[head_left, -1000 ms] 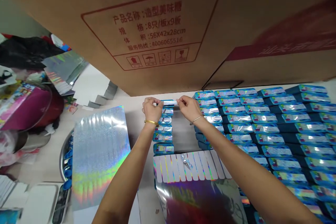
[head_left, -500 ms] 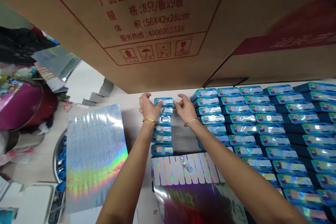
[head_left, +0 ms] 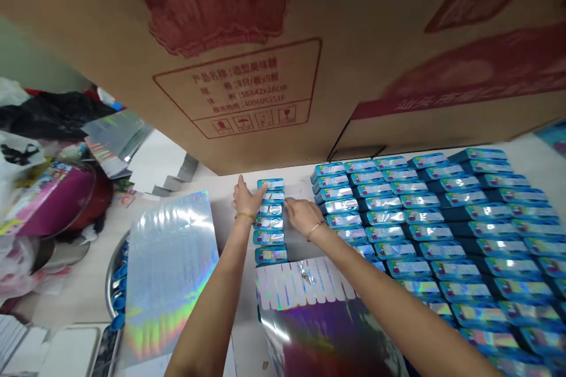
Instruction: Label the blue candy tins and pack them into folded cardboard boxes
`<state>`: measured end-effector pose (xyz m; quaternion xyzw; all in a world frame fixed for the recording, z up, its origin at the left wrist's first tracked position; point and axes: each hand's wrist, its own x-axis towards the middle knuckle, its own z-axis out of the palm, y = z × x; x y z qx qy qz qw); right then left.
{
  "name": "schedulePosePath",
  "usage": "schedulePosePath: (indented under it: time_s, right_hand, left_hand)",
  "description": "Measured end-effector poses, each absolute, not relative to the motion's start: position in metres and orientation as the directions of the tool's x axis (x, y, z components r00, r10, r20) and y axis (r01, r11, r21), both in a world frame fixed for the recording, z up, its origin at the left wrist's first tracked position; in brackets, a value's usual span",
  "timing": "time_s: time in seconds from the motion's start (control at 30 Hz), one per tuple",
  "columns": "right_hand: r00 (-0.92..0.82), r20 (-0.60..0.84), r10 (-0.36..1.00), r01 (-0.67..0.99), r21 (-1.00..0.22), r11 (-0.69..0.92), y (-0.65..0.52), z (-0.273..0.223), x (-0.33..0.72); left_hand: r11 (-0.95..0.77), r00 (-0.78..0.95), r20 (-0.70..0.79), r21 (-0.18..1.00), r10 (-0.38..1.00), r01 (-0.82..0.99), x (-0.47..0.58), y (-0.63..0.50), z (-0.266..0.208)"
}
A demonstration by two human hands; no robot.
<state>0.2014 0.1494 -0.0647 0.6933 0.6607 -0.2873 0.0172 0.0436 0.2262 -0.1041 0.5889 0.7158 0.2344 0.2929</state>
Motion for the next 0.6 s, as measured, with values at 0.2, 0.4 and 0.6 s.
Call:
schedulePosePath:
  time_s: [0.2, 0.4, 0.6]
  right_hand:
    - [-0.335, -0.441, 0.833, 0.881, -0.46, 0.111, 0.072, -0.014, 0.203]
    - [-0.536, -0.202, 0.82, 0.724, -0.61, 0.323, -0.007, 0.068, 0.204]
    - [-0.533, 0.005, 0.846, 0.523, -0.784, 0.334, -0.064, 0.138, 0.243]
  left_hand:
    - [0.116, -0.051, -0.104, 0.875, 0.993, 0.471, 0.0, 0.112, -0.034]
    - [0.223, -0.006, -0.238, 0.901, 0.971, 0.373, -0.05, -0.06, -0.015]
    - [0.359, 0.166, -0.397, 0.908, 0.903, 0.217, -0.051, -0.16, 0.024]
